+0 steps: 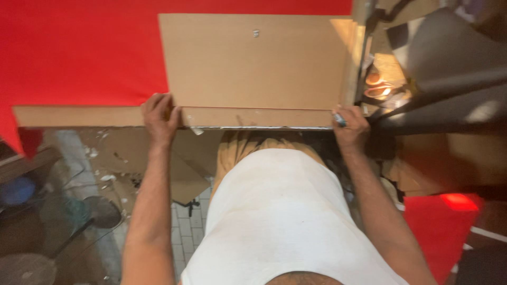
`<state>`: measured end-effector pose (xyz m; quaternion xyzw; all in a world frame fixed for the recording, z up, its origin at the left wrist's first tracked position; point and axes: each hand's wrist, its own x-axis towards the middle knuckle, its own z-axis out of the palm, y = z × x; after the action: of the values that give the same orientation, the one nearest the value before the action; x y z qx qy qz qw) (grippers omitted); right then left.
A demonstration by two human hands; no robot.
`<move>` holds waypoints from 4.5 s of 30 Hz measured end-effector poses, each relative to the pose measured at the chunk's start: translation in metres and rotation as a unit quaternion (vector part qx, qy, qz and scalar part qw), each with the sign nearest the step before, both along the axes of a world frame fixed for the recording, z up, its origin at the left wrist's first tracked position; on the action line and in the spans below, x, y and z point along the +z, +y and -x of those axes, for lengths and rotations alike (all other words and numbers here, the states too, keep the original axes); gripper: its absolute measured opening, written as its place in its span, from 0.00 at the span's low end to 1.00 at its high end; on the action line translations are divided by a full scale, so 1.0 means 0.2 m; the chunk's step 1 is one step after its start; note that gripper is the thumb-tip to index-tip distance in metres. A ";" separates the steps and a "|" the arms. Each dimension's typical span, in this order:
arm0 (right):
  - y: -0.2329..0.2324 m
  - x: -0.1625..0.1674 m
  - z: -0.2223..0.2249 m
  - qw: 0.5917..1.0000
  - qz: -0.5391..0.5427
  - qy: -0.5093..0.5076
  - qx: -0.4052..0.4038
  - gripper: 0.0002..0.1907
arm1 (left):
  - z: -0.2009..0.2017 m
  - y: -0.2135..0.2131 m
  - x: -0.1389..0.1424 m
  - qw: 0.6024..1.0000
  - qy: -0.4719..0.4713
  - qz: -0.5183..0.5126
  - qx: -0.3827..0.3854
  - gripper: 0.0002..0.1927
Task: The person unrolls a roll of red paper across a workbench, aligns a rectangular cardboard sheet on top as a guide, and cuts the red paper along the cardboard edge using a utility knife. They reposition the cardboard and paper and continue cutting, then handle the cut piece.
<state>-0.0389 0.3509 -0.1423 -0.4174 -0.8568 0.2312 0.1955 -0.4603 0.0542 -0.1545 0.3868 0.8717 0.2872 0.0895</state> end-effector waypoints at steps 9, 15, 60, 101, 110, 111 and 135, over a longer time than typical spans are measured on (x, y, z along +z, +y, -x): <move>-0.05 -0.08 0.01 0.999 0.038 0.034 -0.006 0.06 | 0.13 -0.09 0.02 0.998 0.000 0.058 -0.031 0.32; -0.06 -0.09 0.02 0.999 0.025 0.020 -0.014 0.07 | 0.16 -0.12 -0.07 0.998 0.043 0.009 -0.036 0.22; 0.02 0.07 0.00 0.997 0.050 0.023 -0.057 0.05 | 0.06 -0.12 -0.08 0.992 0.071 0.066 -0.087 0.16; 0.16 0.06 2.70 0.811 -0.104 -0.104 0.566 0.13 | 0.16 0.99 -0.07 0.878 0.059 0.457 0.132 0.51; 0.19 0.04 2.75 0.791 -0.036 -0.138 0.594 0.14 | 0.22 0.98 0.00 0.866 0.037 0.493 0.072 0.55; 0.20 0.03 2.75 0.791 -0.029 -0.137 0.596 0.13 | 0.22 0.98 0.00 0.866 0.036 0.494 0.070 0.55; 0.98 0.05 1.83 0.804 0.004 -0.201 0.560 0.26 | 0.16 1.12 -0.01 0.874 0.003 0.482 0.063 0.75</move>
<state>-0.4050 0.5471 -0.1328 0.0975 -0.9608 0.2146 -0.1459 -0.4913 0.2787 -0.1555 0.2403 0.9249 -0.1648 0.2443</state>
